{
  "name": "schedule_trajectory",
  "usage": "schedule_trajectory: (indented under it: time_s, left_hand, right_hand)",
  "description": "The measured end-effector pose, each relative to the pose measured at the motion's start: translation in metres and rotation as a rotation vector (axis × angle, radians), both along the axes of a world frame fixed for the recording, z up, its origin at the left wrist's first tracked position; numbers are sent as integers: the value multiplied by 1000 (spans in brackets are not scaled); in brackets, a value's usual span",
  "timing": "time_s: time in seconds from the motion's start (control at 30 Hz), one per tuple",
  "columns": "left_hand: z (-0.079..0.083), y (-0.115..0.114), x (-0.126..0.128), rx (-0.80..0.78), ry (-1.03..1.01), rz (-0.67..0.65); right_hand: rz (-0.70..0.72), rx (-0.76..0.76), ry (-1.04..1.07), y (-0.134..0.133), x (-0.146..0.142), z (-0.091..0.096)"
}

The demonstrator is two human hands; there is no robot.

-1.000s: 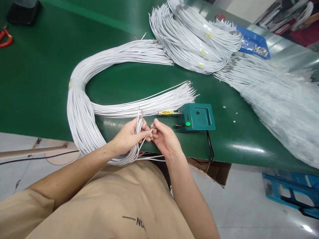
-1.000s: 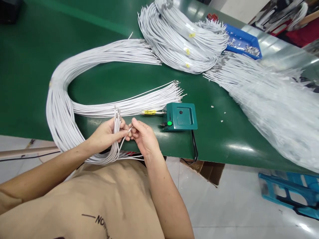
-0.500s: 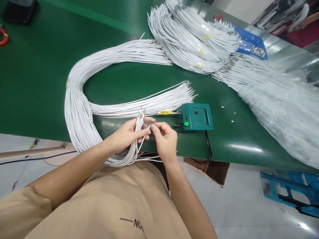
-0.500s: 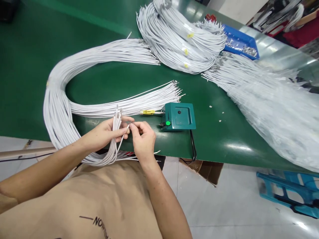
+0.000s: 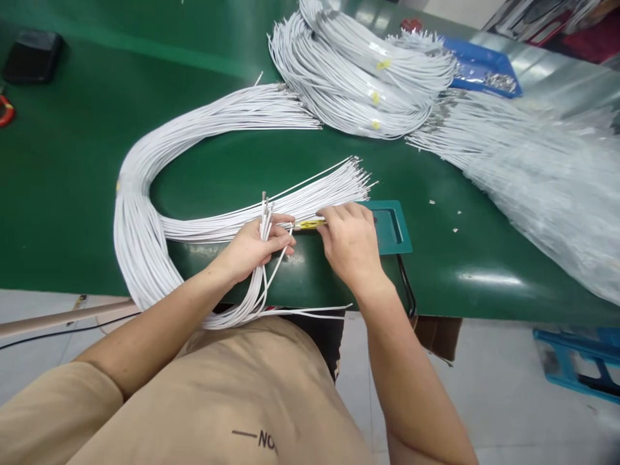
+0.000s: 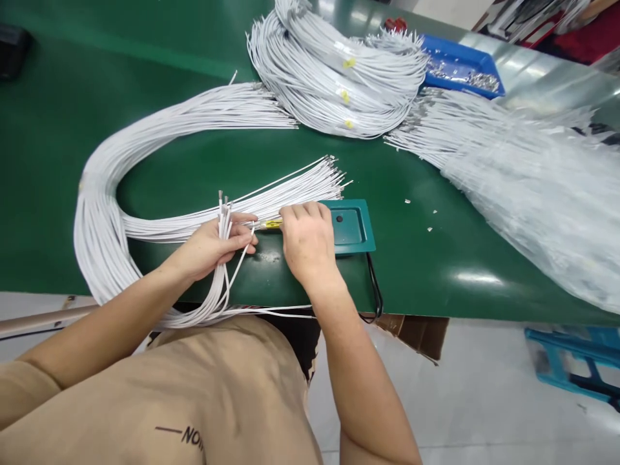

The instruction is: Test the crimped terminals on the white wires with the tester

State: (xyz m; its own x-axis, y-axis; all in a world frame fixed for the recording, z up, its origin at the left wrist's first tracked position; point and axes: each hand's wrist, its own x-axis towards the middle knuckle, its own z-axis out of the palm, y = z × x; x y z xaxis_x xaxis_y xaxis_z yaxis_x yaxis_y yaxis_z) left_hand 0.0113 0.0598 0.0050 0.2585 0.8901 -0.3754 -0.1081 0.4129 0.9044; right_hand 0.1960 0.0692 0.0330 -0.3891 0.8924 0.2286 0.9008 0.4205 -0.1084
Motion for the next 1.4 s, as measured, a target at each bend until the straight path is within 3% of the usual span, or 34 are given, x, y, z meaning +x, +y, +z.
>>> schedule_trajectory:
  time_s: [0.43,0.93,1.17,1.3,1.4]
  left_hand:
    - [-8,9,10,142,280,8]
    - [-15,12,13,117,440,-3]
    - [-12,14,6,93,377,2]
    - [-7,10,-4,118,332,44]
    - [-3,6,-13,118,250,4]
  right_hand:
    - [70,-146,-44,17,9,0]
    - [29,-81,7,16,7,-7]
    - [73,-40,206,-16,-15,-2]
    - [282,-87,238,-44,-40,-19]
    - [353,-97,202,-57,-54,-32]
